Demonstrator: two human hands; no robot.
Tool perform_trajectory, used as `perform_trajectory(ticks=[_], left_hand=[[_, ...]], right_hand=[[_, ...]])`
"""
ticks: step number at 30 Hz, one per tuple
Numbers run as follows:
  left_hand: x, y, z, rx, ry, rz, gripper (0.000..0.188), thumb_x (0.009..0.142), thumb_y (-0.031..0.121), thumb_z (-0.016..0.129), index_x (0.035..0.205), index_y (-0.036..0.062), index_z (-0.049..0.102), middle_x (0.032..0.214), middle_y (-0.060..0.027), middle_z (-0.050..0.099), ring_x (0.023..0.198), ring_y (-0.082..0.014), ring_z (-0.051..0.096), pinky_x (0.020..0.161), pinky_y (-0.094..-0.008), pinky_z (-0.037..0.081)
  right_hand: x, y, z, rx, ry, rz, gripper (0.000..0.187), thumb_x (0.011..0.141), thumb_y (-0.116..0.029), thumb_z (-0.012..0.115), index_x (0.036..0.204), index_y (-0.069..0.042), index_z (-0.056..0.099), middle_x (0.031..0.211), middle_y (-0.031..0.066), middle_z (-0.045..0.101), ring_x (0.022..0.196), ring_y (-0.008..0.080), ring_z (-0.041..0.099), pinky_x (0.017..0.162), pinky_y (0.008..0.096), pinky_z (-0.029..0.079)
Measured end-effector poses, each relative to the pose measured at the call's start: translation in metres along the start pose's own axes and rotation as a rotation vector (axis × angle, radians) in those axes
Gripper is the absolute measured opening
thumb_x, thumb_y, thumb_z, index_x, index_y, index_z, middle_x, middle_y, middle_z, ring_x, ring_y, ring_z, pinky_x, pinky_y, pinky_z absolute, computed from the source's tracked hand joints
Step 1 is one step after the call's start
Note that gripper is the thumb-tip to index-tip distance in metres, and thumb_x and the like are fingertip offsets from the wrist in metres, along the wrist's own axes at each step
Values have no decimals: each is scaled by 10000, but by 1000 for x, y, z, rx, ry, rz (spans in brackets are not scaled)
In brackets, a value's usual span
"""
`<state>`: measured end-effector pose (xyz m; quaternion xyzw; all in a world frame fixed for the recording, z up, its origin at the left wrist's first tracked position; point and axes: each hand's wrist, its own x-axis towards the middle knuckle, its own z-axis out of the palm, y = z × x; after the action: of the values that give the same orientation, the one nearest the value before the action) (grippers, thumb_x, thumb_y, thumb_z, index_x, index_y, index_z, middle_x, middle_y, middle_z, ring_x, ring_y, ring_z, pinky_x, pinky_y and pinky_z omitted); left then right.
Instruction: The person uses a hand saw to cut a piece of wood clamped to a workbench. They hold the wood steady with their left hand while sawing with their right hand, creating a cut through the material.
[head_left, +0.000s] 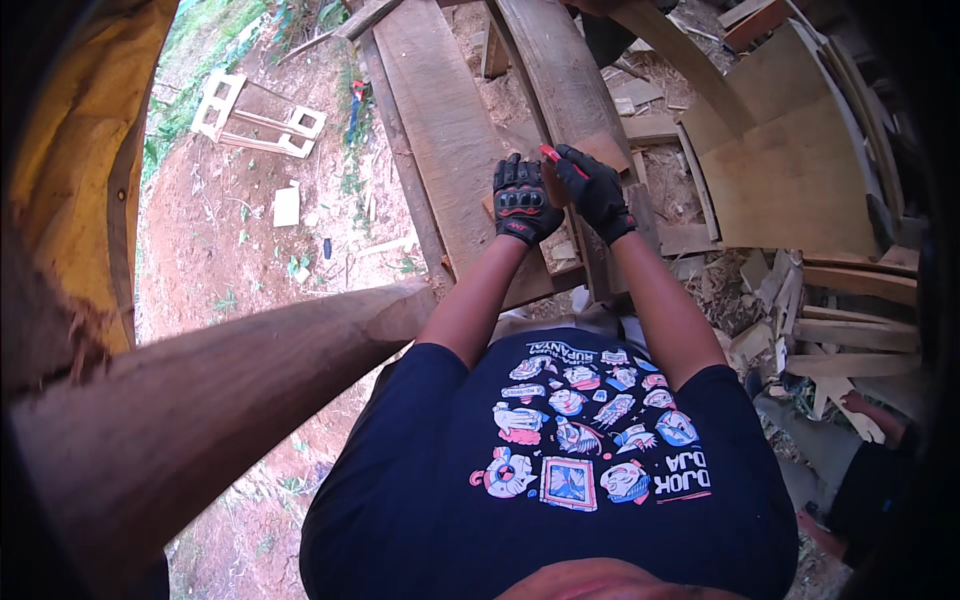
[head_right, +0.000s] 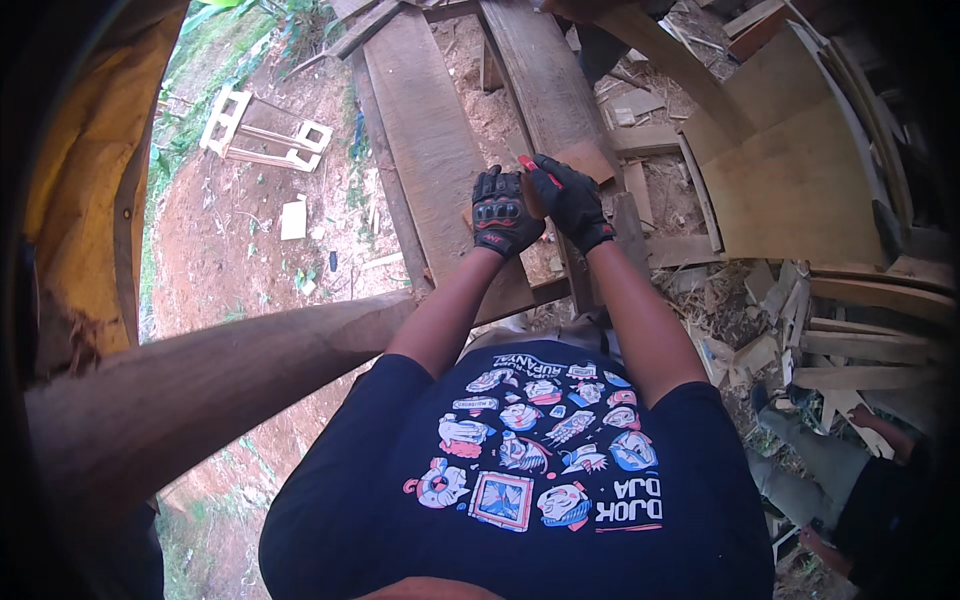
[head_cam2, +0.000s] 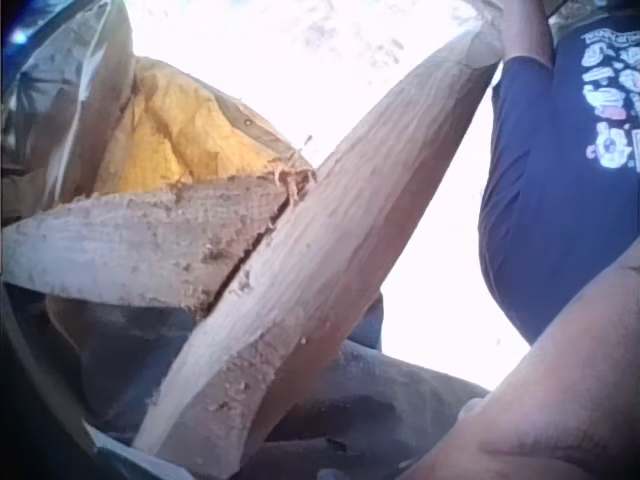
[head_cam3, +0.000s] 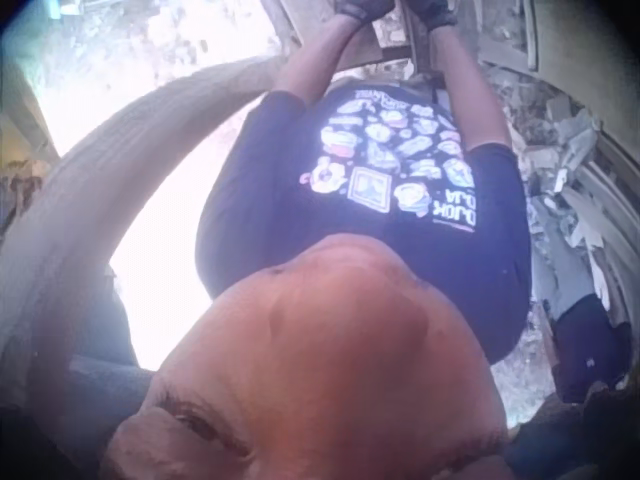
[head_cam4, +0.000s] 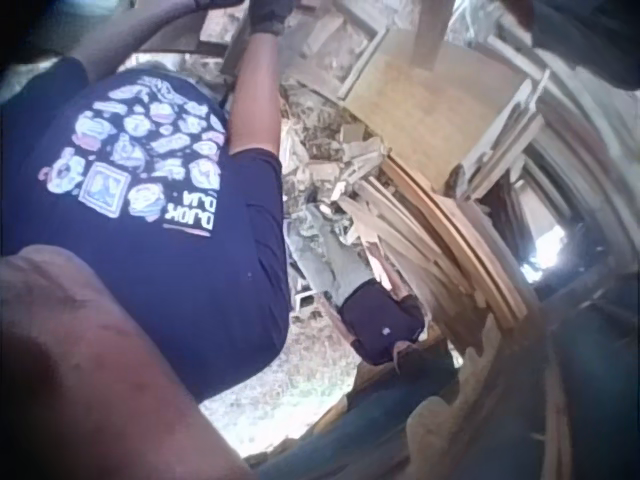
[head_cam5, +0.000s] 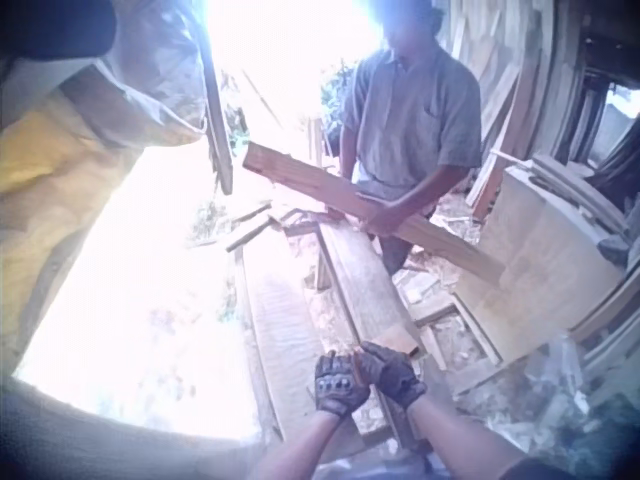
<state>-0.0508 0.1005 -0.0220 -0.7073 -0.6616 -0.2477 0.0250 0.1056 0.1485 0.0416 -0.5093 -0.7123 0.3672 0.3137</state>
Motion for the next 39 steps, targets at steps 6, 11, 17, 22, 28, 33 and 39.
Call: perform_trajectory(ticks=[6, 11, 17, 22, 28, 33, 39], left_hand=[[-22, -2, -7, -75, -62, -109, 739, 847, 474, 811, 1412, 15, 681, 1435, -266, 684, 1468, -485, 564, 1298, -621, 365], [-31, -4, -9, -49, -138, -150, 838, 847, 455, 809, 1507, -27, 625, 1624, -282, 582, 1593, -480, 462, 1346, -627, 303], [-37, -7, -6, -34, -152, -174, 889, 826, 448, 813, 1544, -31, 597, 1650, -273, 554, 1627, -465, 421, 1379, -621, 260], [-41, -2, -17, -148, -268, -18, 903, 816, 473, 831, 1532, -28, 605, 1630, -274, 562, 1635, -468, 404, 1389, -618, 242], [-30, 15, -25, -77, -275, -91, 904, 849, 534, 815, 1509, -48, 608, 1603, -290, 578, 1617, -495, 410, 1374, -628, 251], [-19, -10, 0, 5, -153, -89, 869, 862, 502, 800, 1499, -57, 610, 1562, -302, 603, 1598, -509, 426, 1348, -652, 265], [-14, -3, -3, -4, -226, -119, 787, 837, 409, 801, 1456, -46, 632, 1525, -292, 621, 1599, -511, 421, 1338, -643, 283]], right_hand=[[-15, 16, 16, -13, 4, -122, 363, 1108, -262, 720, 1401, -60, 794, 1188, 201, 848, 1079, 307, 837, 946, 409, 639], [-18, -3, -1, 42, -105, 36, 382, 1099, -282, 722, 1397, -51, 782, 1250, 222, 826, 1176, 380, 801, 1001, 454, 614], [-88, -40, -57, -37, -173, 28, 417, 1133, -235, 693, 1515, -69, 724, 1226, 191, 830, 1114, 272, 790, 979, 404, 605], [-128, -83, -81, -115, -160, 142, 444, 1132, -197, 679, 1557, -66, 680, 1308, 247, 810, 1230, 371, 795, 1055, 466, 595], [-133, -70, -54, -154, 55, -93, 436, 1124, -173, 667, 1538, -37, 684, 1254, 270, 808, 1157, 397, 812, 983, 471, 623], [-95, -54, -41, -137, 56, -116, 404, 1105, -165, 697, 1486, -35, 720, 1320, 285, 793, 1224, 422, 790, 1014, 482, 630], [-106, -54, -45, -84, 41, -17, 408, 1129, -171, 693, 1515, -40, 705, 1382, 262, 787, 1300, 391, 773, 1089, 460, 614]])
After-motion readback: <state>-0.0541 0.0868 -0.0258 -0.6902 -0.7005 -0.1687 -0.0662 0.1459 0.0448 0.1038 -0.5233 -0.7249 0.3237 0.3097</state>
